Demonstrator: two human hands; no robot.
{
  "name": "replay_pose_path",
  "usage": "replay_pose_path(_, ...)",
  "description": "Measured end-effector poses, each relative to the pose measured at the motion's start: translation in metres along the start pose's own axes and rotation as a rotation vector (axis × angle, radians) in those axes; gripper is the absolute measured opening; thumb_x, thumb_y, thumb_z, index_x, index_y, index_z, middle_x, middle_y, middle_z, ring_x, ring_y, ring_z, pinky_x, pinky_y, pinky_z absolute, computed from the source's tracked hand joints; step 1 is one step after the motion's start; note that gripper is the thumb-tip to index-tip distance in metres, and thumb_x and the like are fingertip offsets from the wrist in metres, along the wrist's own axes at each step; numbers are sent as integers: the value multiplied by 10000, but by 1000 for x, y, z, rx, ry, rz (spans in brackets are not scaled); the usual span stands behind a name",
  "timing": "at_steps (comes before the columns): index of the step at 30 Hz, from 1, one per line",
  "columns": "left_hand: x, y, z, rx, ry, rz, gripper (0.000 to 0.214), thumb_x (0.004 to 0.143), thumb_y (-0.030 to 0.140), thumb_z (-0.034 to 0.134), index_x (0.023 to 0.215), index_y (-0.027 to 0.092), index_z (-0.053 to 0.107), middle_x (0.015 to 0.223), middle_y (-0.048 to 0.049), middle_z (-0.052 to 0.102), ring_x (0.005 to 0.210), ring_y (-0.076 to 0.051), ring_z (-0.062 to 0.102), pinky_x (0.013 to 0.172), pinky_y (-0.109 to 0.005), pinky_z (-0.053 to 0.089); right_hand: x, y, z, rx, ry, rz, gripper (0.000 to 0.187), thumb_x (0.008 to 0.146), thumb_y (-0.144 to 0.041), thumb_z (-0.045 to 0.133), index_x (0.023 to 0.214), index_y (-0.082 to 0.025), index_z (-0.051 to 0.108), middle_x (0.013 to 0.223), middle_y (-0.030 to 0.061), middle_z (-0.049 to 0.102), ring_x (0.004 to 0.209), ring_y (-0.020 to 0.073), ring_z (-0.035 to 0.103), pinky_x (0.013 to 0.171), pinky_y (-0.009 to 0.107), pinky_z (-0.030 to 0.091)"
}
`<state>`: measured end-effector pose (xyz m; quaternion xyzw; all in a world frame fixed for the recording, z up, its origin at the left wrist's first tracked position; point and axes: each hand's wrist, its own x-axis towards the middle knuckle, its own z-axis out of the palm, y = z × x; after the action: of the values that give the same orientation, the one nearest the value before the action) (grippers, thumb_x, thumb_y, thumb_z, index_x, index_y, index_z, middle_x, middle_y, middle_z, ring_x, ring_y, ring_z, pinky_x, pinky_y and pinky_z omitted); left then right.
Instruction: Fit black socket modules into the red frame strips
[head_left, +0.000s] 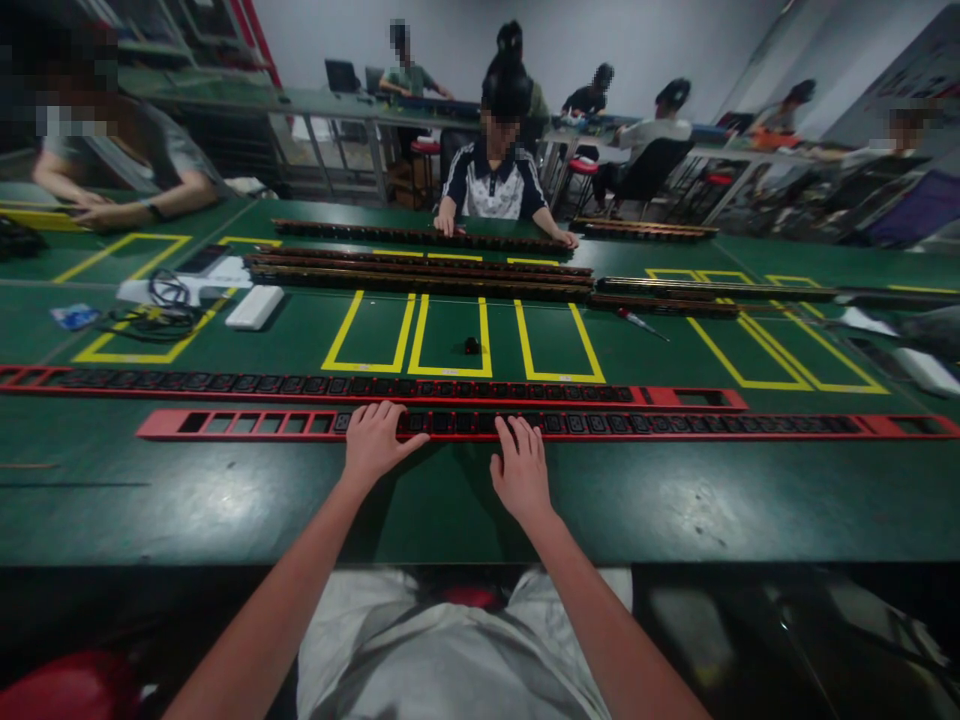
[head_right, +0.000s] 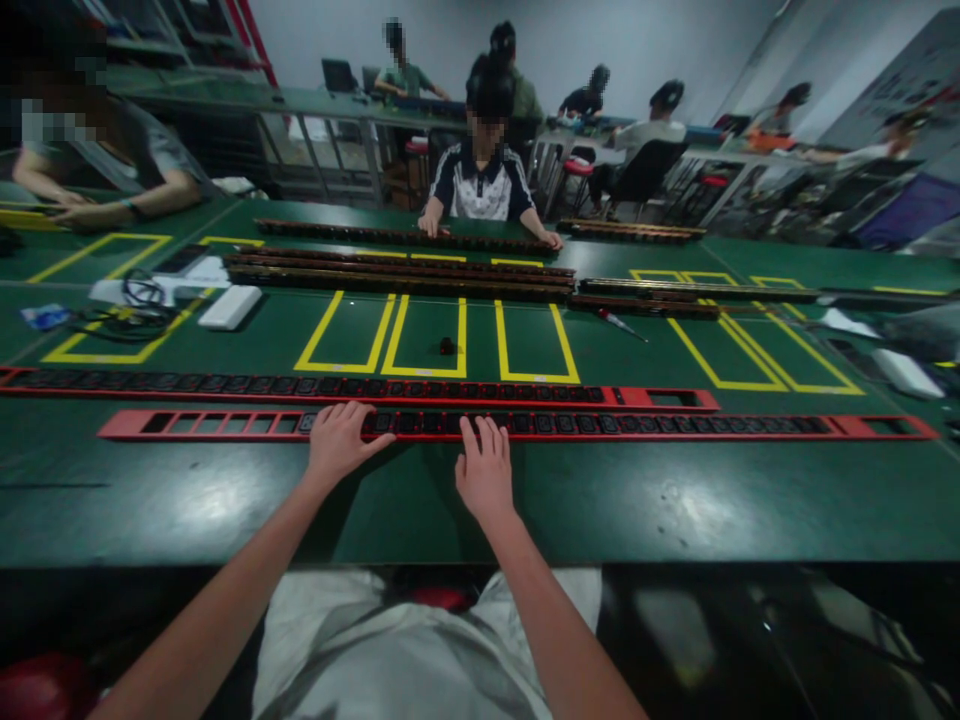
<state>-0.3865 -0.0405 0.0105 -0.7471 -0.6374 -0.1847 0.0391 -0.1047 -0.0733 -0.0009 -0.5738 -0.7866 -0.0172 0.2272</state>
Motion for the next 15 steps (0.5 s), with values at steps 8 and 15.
replay_pose_path(8,0,0,1,-21,-6,-9,521,858,692,598,1086,228,657,1062,-121,685,1060,-336,585,975,-481,375,0,0,-1,-2,-14,0,541,952,-185,486,1492,-154,494,1497,175,471,1457,311,362,1241,577,279)
replay_pose_path(15,0,0,0,-17,-5,-8,519,860,696,594,1090,235,653,1056,-116,683,1050,-330,589,979,-473,375,1,0,-2,-10,-4,-15,494,955,-181,487,1443,-183,562,1482,175,477,1449,319,373,1222,589,306)
